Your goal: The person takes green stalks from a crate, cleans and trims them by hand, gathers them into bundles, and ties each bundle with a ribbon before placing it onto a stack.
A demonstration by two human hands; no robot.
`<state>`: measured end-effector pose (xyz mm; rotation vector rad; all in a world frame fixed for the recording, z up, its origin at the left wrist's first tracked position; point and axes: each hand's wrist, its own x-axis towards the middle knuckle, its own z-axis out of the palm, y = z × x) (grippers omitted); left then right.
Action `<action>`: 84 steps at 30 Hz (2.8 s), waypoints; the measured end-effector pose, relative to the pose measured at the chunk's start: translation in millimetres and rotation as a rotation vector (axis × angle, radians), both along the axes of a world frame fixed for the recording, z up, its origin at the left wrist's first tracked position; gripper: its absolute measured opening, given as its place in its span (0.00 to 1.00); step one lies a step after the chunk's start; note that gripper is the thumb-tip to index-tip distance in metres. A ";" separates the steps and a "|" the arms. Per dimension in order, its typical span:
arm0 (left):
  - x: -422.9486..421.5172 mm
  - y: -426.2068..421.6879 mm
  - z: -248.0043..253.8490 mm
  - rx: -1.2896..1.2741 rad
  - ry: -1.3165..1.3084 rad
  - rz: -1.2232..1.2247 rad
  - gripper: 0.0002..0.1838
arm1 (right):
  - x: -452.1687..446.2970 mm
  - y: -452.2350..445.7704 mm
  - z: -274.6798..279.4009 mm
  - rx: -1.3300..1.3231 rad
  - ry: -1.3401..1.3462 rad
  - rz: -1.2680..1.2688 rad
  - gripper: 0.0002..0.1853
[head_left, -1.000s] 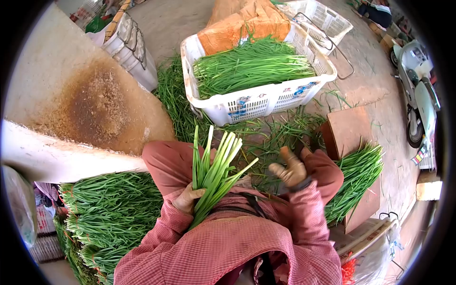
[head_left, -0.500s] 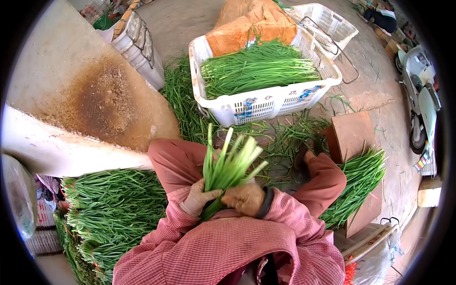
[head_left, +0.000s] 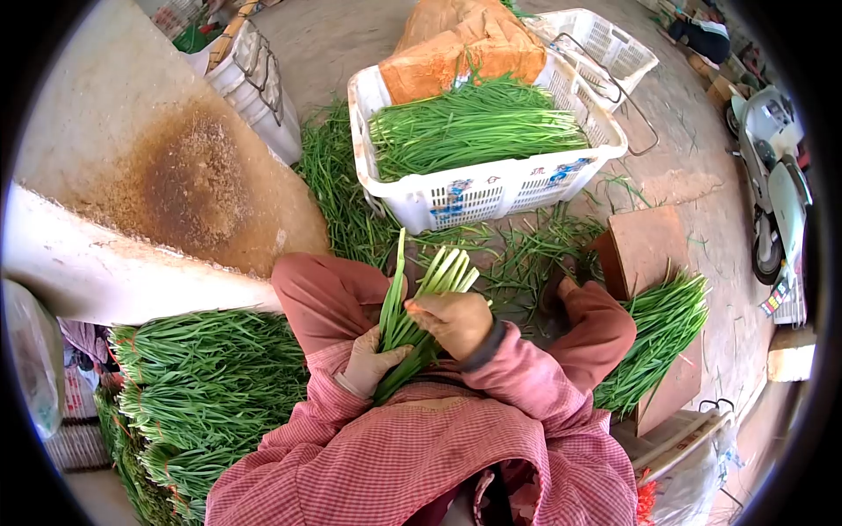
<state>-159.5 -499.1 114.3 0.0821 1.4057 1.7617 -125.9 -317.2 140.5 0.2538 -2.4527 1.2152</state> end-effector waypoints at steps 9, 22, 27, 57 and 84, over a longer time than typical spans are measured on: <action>-24.1 -6.5 3.9 0.145 -0.294 -0.120 0.25 | 71.4 112.2 -42.5 -0.222 -0.024 -0.314 0.40; -72.1 7.3 20.0 -0.074 0.259 -0.697 0.27 | -34.1 35.0 20.6 -1.436 -0.386 0.464 0.19; -144.8 1.5 109.0 0.061 0.730 -0.483 0.46 | -31.8 87.0 107.8 -1.332 -0.010 0.594 0.13; -161.5 109.0 193.4 0.483 0.416 -0.246 0.22 | -58.5 31.7 84.9 -0.590 -0.444 0.394 0.43; -79.1 90.9 111.1 0.568 0.075 0.028 0.26 | -2.4 16.3 34.1 -0.205 -0.244 -0.068 0.22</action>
